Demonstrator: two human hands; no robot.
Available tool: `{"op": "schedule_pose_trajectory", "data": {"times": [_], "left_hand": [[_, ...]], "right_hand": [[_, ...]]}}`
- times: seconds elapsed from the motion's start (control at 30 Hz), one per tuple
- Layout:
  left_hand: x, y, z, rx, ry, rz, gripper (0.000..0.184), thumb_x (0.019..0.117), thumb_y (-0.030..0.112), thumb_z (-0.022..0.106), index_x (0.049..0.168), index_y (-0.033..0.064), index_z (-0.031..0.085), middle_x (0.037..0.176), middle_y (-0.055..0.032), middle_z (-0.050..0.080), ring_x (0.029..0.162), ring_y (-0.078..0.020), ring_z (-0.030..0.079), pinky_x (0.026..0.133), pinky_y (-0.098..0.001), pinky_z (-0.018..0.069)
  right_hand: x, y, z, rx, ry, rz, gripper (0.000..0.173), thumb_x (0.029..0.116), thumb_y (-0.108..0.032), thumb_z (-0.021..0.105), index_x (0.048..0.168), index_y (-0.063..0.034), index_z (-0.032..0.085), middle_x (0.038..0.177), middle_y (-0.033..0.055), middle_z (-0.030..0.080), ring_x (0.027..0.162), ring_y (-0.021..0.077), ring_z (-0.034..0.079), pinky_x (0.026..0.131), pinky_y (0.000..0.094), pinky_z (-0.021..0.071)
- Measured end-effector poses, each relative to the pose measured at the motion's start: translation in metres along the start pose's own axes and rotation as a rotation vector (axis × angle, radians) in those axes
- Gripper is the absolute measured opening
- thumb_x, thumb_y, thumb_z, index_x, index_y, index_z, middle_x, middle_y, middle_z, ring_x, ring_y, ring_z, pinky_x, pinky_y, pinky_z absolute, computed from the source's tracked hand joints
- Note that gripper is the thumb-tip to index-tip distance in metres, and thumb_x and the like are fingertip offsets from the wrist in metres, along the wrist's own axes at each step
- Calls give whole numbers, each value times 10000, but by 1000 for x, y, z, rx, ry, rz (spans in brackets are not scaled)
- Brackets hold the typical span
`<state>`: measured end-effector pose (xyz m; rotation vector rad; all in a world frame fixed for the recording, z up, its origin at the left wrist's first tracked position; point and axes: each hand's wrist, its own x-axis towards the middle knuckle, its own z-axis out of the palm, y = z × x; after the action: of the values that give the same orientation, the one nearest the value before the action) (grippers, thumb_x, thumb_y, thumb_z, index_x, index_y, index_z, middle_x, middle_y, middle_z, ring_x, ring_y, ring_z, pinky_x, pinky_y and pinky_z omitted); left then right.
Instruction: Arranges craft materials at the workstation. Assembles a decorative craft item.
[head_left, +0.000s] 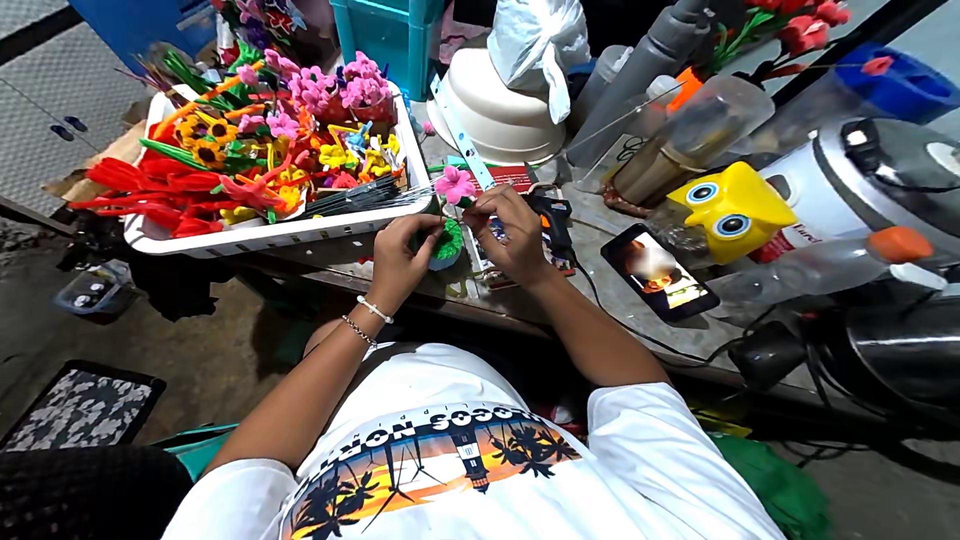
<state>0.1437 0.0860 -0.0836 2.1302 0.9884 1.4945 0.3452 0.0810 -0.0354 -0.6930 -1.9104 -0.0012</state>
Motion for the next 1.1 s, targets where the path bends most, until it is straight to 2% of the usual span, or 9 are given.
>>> {"op": "schedule_pose_trajectory", "data": {"times": [0.07,0.13,0.23,0.33,0.47,0.63,0.8,0.93,1.1], "left_hand": [[-1,1,0,18,3,-10,188,965,62,668,1142,39,730,1110,-78,736,1045,-165,694,959,-386,542],[-3,2,-1,24,16,-16,256,977,71,653,1224,37,706,1199,-94,719,1121,-203,673,989,-452,513],[-9,-1,-5,23,65,34,306,1003,92,615,1295,4,646,1339,-135,649,1270,-235,603,1092,-434,474],[-18,-9,-10,53,86,40,309,1033,154,577,1302,4,614,1375,-170,581,1280,-263,562,1081,-432,466],[-28,-23,-12,75,10,44,370,1046,215,546,1328,-23,576,1378,-201,547,1275,-284,552,1081,-427,476],[-29,-22,-14,126,-130,26,414,1042,304,546,1348,31,604,1412,-163,544,1320,-282,522,1114,-464,437],[-30,-22,-13,189,-141,29,490,1007,413,587,1342,57,616,1426,-159,540,1293,-301,531,1045,-511,443],[-31,-21,-11,230,-135,55,506,984,419,636,1343,64,625,1475,-161,519,1336,-312,512,1088,-510,423],[-32,-21,-10,266,-138,127,463,998,366,637,1329,42,633,1442,-146,571,1357,-311,515,1166,-496,368]], "right_hand": [[0,-1,-1,-1,10,5,116,960,-80,670,961,35,683,980,151,678,927,207,670,830,338,569],[0,-2,-5,18,19,34,125,978,-86,643,976,37,667,1001,148,668,945,191,668,837,320,573],[2,0,-14,69,93,122,185,1033,-148,583,1006,28,633,1022,123,655,956,135,659,834,282,570],[5,4,-24,197,152,289,197,1096,-208,463,1113,-34,555,1050,30,650,920,76,662,810,275,588],[10,28,-22,389,252,324,132,1083,-119,351,1083,-78,477,934,9,703,814,113,699,736,314,602],[9,36,-14,446,227,469,112,1090,-120,356,1074,-90,462,842,-32,618,720,71,632,657,259,562],[7,40,-11,417,178,526,176,1086,-104,401,1191,-10,505,817,-11,614,700,79,623,644,256,551],[5,40,-8,368,125,533,174,1079,-108,439,1171,2,539,844,7,623,727,79,634,681,266,564],[2,33,-1,392,49,551,175,1069,-99,422,1161,4,529,834,10,599,723,83,624,710,291,569]]}}
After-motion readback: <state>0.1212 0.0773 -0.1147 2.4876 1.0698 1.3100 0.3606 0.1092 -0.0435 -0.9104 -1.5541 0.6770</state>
